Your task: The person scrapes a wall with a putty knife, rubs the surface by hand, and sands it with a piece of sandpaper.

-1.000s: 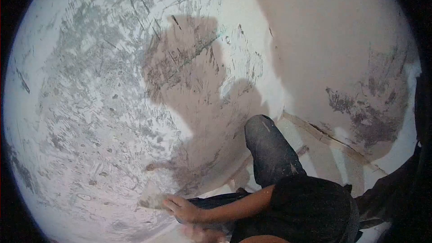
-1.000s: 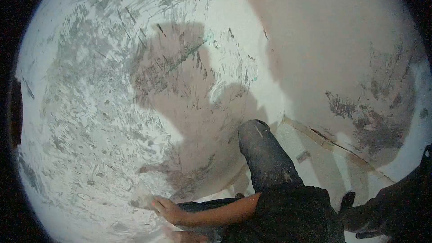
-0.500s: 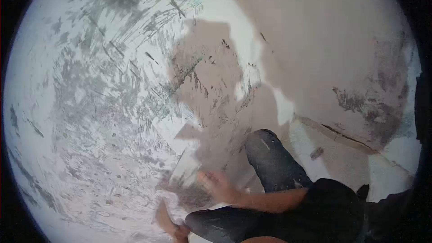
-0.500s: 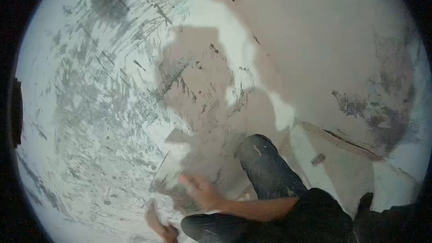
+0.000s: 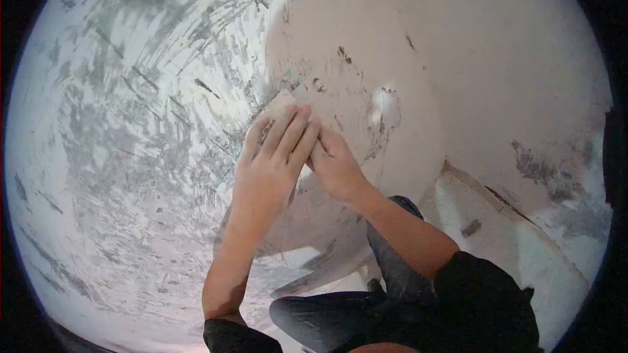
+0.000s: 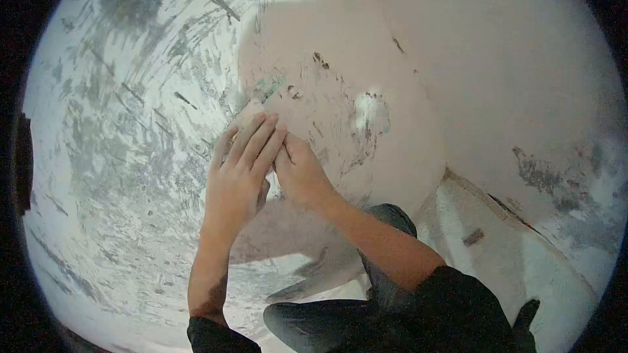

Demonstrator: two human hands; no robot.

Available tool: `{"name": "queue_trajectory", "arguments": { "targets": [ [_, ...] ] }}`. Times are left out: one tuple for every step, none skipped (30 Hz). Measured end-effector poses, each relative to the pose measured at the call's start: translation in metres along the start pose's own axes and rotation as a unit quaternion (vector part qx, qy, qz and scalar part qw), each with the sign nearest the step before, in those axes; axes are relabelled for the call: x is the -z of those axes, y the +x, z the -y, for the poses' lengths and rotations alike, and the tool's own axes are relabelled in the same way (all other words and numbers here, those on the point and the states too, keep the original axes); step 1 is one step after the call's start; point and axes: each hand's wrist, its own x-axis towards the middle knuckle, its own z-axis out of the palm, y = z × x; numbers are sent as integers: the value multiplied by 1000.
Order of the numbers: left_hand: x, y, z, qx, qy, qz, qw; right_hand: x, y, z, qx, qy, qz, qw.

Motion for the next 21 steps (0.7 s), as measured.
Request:
{"name": "queue_trajectory", "arguments": {
  "targets": [
    [-8, 9, 4, -6, -10, -7, 1000, 3, 7, -3, 0, 2, -4, 1000],
    [-14, 15, 7, -12, -18, -14, 1000, 5, 13, -6, 0, 5, -8, 1000],
    [-14, 20, 6, -9, -38, -12, 999, 7, 17, -7, -4, 11, -6, 1000],
    [-16, 24, 7, -8, -34, -4, 999, 7, 20, -7, 27, -13, -13, 999],
    [-19, 25, 8, 1, -46, -10, 999, 7, 24, -5, 59, -38, -19, 997],
    [-22, 27, 9, 8, -58, -17, 998, 9, 26, -2, 58, -32, -17, 998],
    [-24, 27, 10, 11, -53, -13, 998, 11, 26, 3, 20, -70, 1, 997],
    [-25, 26, 11, 12, -63, -12, 998, 13, 25, 6, -17, -108, 20, 994],
    [-25, 24, 11, 13, -75, -12, 997, 14, 25, 8, -17, -104, 24, 994],
    [-25, 24, 9, 15, -70, -12, 997, 15, 24, 9, -6, -120, 28, 992],
    [-24, 24, 5, 30, -73, -4, 997, 16, 24, 10, 4, -135, 32, 990],
    [-24, 24, 4, 46, -75, 4, 996, 16, 24, 12, 5, -133, 35, 990],
    [-29, 24, 4, 42, -83, -8, 996, 17, 23, 14, 5, -110, 40, 993],
    [-28, 28, 7, 42, -81, -10, 996, 18, 26, 15, 6, -88, 43, 995],
    [-24, 34, 10, 42, -89, -14, 995, 20, 30, 14, 8, -89, 44, 995],
    [-23, 36, 10, 44, -98, -14, 994, 19, 32, 12, 13, -118, 41, 992],
    [-25, 35, 9, 45, -100, -10, 994, 20, 33, 10, 16, -147, 38, 988],
    [-25, 34, 6, 48, -97, -4, 994, 20, 30, 9, 12, -144, 39, 989],
    [-25, 32, 5, 50, -93, 1, 994, 21, 26, 9, 15, -131, 45, 990],
    [-25, 31, 5, 51, -92, 1, 994, 22, 25, 10, 20, -120, 51, 991],
    [-25, 30, 7, 53, -94, 4, 994, 21, 27, 14, 24, -121, 51, 991]
  ]
}}
